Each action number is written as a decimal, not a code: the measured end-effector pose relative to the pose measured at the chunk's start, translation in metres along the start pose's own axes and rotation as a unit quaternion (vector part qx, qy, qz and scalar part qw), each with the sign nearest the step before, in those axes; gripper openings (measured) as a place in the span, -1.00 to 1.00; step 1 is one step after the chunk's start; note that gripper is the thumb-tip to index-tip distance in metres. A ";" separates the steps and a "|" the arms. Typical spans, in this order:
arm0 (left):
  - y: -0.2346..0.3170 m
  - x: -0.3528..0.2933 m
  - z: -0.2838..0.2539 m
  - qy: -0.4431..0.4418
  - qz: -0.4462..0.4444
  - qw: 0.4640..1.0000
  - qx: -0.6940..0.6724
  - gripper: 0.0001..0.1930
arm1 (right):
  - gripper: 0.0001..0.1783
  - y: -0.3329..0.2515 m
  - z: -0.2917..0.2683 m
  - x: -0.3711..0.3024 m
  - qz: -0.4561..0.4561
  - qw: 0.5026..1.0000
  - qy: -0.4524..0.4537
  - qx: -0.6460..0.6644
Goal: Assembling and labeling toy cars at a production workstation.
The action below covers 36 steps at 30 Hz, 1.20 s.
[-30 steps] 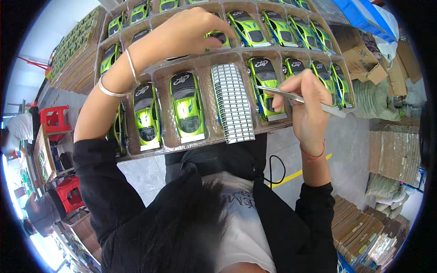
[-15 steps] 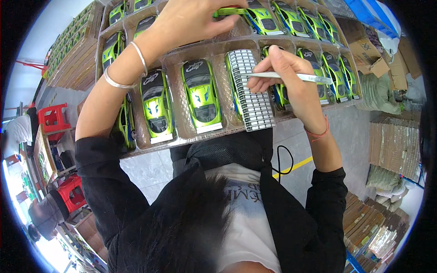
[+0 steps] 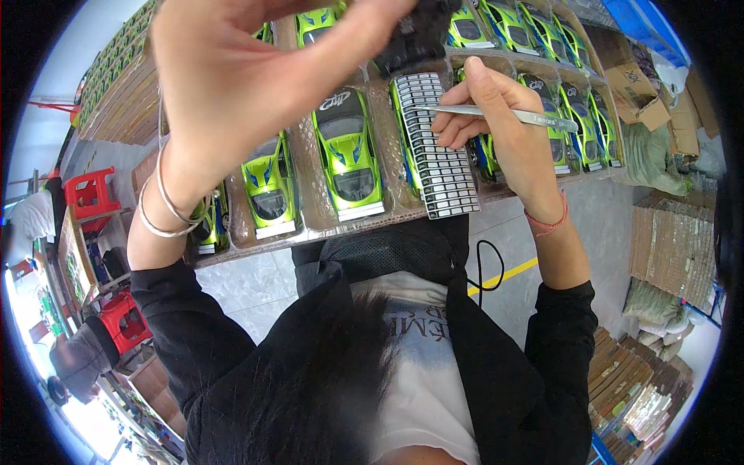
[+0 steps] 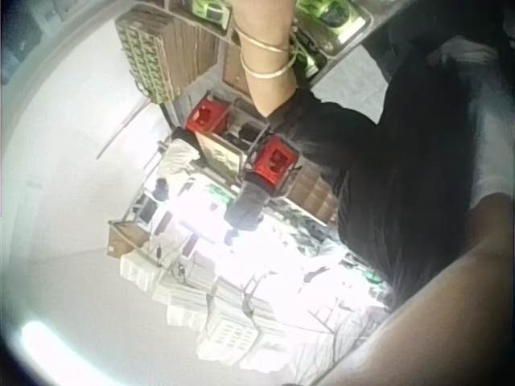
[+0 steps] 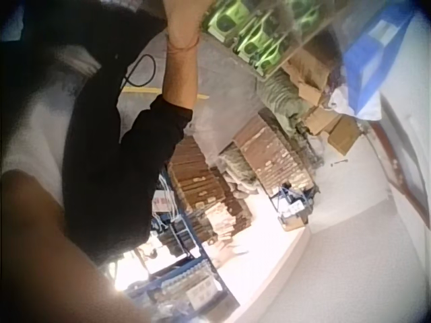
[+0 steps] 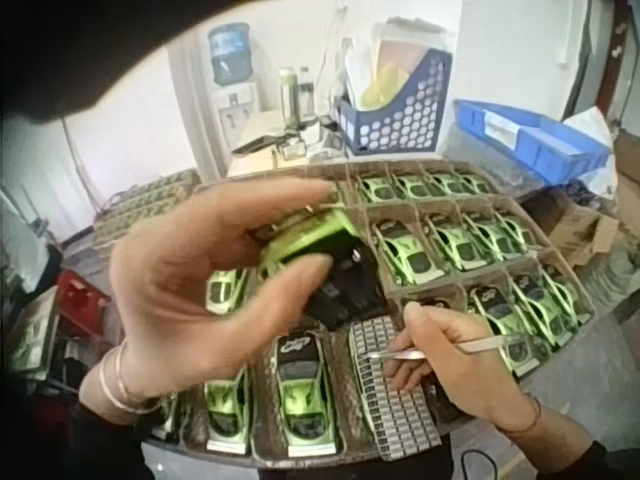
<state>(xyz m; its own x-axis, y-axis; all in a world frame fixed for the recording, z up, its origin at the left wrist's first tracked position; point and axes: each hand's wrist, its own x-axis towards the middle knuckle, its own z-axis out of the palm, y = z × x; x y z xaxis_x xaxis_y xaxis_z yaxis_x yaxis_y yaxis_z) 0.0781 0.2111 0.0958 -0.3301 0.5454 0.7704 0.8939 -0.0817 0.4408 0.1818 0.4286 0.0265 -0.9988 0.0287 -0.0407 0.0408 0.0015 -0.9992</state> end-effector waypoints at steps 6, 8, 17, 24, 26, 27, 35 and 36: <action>0.023 0.002 0.005 -0.032 -0.156 0.987 0.006 -0.60 | -0.48 0.000 0.000 0.003 -0.008 0.999 -0.015 -0.042; 0.032 0.004 0.004 -0.034 -0.207 0.977 -0.031 -0.57 | -0.49 -0.001 -0.002 -0.001 -0.048 0.998 0.019 -0.018; 0.027 -0.021 0.016 -0.060 -0.094 0.992 0.057 -0.51 | -0.48 -0.042 -0.001 -0.015 -0.329 0.943 -0.033 0.049; 0.029 -0.021 0.019 -0.047 -0.064 0.994 0.073 -0.53 | -0.47 -0.044 0.003 -0.017 -0.297 0.955 -0.009 0.005; 0.027 -0.022 0.021 -0.045 -0.064 0.995 0.068 -0.53 | -0.47 -0.044 0.003 -0.017 -0.301 0.954 -0.010 0.002; 0.027 -0.022 0.021 -0.042 -0.065 0.995 0.068 -0.53 | -0.48 -0.044 0.004 -0.018 -0.294 0.956 -0.007 0.000; 0.026 -0.025 0.019 -0.048 -0.049 0.994 0.085 -0.51 | -0.48 -0.043 0.007 -0.018 -0.279 0.960 0.004 0.006; 0.026 -0.025 0.019 -0.050 -0.052 0.994 0.085 -0.52 | -0.48 -0.044 0.007 -0.018 -0.275 0.961 0.009 0.006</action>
<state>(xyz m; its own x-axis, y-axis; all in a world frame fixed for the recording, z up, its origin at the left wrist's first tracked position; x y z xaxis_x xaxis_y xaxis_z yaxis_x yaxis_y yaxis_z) 0.1153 0.2114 0.0795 -0.3984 0.6242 0.6721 0.8979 0.1156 0.4248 0.1980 0.4208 0.0709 -0.8685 0.0433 0.4938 -0.4939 0.0102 -0.8695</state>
